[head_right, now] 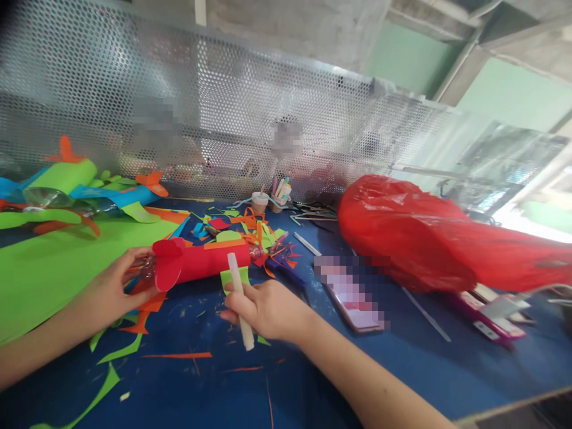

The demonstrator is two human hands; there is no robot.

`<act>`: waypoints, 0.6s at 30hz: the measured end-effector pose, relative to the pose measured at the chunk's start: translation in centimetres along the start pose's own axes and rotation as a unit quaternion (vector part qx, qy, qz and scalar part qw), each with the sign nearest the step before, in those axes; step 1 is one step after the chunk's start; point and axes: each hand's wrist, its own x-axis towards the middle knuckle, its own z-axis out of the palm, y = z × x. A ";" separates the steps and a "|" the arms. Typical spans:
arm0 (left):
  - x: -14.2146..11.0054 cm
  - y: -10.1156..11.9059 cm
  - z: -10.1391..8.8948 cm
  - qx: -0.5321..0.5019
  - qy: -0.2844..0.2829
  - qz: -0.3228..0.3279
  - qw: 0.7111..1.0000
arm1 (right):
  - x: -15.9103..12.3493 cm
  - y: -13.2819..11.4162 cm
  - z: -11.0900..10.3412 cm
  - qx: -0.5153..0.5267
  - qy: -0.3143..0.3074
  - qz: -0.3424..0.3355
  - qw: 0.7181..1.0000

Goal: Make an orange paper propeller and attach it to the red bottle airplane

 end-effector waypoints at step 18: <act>0.1 0.2 0.2 -0.027 -0.001 -0.002 1.000 | -0.2 -1.2 -0.2 0.254 0.052 0.110 0.959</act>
